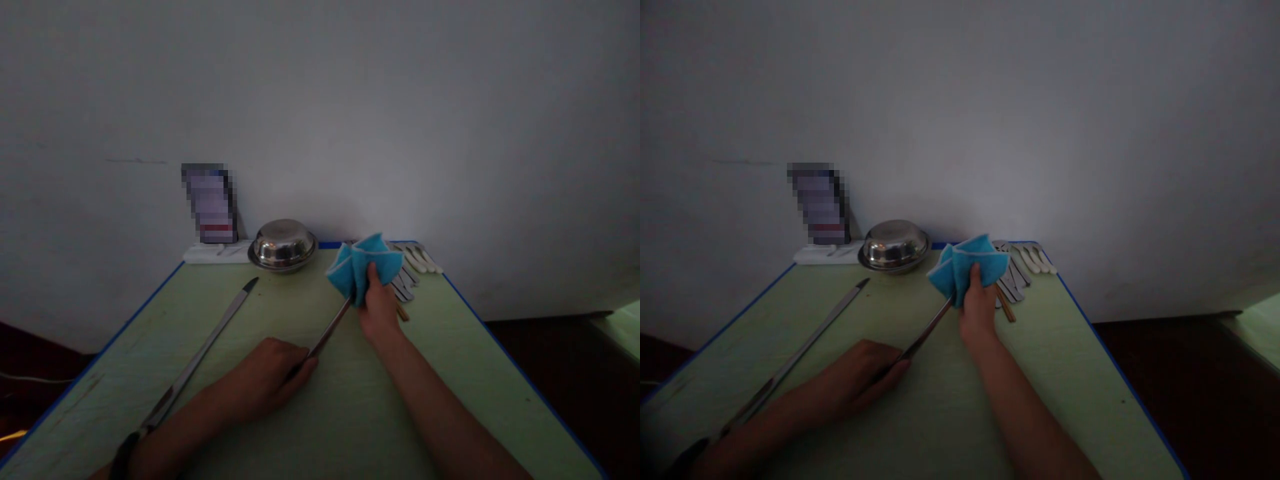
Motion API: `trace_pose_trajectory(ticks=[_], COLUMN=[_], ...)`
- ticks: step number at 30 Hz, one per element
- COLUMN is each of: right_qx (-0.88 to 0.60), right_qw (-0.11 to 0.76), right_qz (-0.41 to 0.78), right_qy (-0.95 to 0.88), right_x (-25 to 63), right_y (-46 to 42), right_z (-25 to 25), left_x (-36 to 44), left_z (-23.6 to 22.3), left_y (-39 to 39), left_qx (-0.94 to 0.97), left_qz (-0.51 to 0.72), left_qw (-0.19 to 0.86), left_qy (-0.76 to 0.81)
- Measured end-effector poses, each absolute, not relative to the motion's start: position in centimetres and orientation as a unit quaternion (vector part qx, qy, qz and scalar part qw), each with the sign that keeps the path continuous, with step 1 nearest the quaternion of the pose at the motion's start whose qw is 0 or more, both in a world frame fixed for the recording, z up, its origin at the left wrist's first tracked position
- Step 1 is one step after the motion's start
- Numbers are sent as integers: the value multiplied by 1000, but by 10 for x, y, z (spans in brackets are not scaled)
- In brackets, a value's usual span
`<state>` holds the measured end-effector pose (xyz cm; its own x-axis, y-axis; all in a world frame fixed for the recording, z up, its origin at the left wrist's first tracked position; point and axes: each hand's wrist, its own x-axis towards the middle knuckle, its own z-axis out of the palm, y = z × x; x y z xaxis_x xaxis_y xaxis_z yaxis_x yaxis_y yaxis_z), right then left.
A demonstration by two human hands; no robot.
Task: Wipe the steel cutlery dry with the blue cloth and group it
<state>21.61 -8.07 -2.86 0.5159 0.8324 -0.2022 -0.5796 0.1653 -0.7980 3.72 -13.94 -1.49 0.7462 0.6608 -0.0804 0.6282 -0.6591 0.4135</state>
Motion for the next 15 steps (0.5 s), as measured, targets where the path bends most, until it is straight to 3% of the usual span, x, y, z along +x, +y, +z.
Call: trace_pose_trajectory(ticks=[3, 10, 15], right_qx=[-424, -383, -427], right_qw=[777, 818, 789], right_qz=[461, 430, 437], right_qy=[-58, 9, -66], right_x=[236, 262, 235], right_y=[-73, -69, -77], right_z=[-17, -5, -17], left_x=[35, 24, 28], left_z=[-11, -20, -25], left_y=[-142, -132, -129], left_qx=[913, 833, 813], left_qz=[34, 86, 130], left_qw=[228, 432, 433], left_qy=[337, 336, 366])
